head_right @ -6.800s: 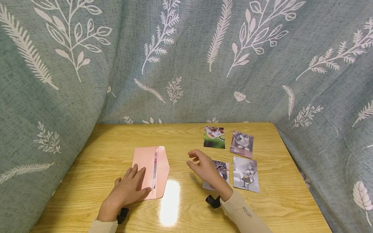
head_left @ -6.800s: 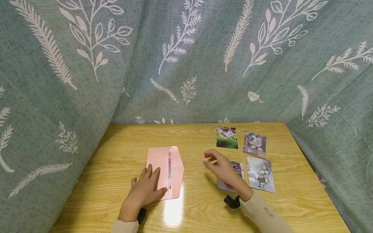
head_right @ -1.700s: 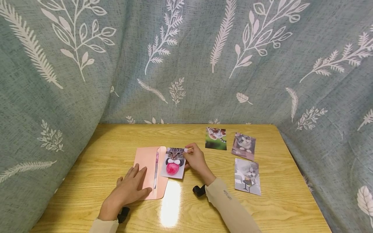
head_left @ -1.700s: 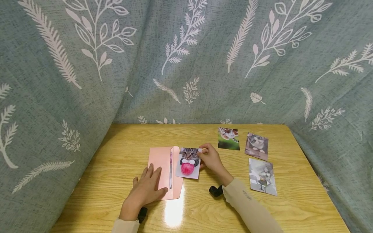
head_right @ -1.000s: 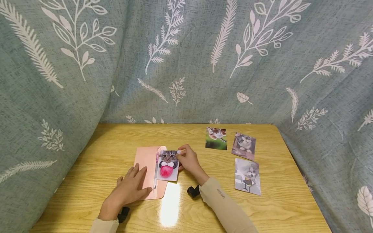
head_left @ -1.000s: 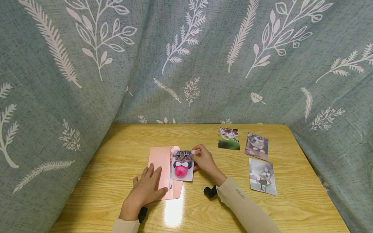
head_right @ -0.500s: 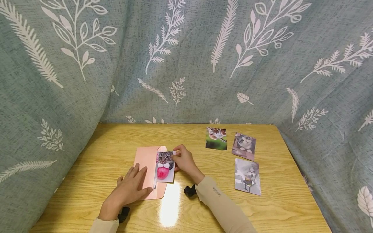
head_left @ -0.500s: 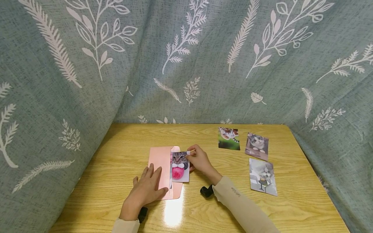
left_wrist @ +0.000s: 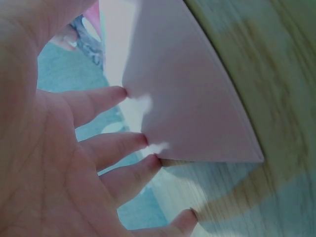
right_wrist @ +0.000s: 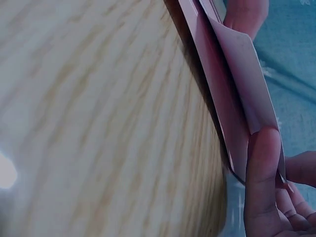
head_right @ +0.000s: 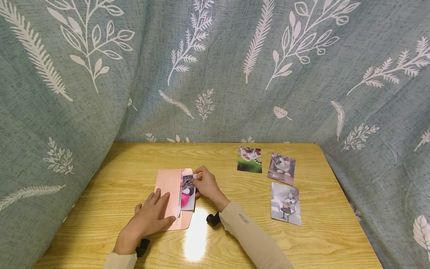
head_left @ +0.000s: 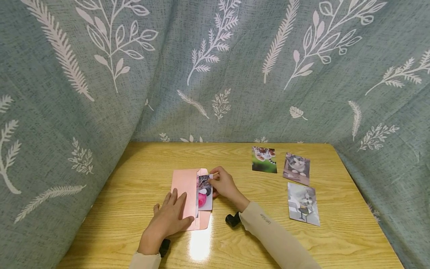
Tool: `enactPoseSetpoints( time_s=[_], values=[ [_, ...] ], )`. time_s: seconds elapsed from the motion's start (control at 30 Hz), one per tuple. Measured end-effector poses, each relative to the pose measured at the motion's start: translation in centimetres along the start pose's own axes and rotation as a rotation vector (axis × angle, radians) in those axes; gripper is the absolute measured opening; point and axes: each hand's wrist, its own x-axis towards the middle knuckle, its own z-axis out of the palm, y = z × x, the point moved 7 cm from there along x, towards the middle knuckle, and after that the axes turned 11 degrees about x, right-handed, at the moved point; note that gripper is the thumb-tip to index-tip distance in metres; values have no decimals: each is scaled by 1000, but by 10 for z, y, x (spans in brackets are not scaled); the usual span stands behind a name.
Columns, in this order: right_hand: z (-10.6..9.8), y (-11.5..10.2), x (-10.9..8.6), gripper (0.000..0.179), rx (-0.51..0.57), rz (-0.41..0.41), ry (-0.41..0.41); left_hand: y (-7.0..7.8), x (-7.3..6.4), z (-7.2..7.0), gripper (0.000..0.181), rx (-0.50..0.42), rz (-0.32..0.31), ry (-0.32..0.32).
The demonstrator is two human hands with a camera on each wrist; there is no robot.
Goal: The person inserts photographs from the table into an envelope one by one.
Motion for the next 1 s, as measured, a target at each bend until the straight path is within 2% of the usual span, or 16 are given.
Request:
enactPoseSetpoints(
  time_s=[0.27,1.0],
  values=[
    [8,0,0,27,29,7,-11,0,0,-1,88,5,4,-5],
    [24,0,6,25,-19,24,5,1,0,-2,87,11,11,4]
  ],
)
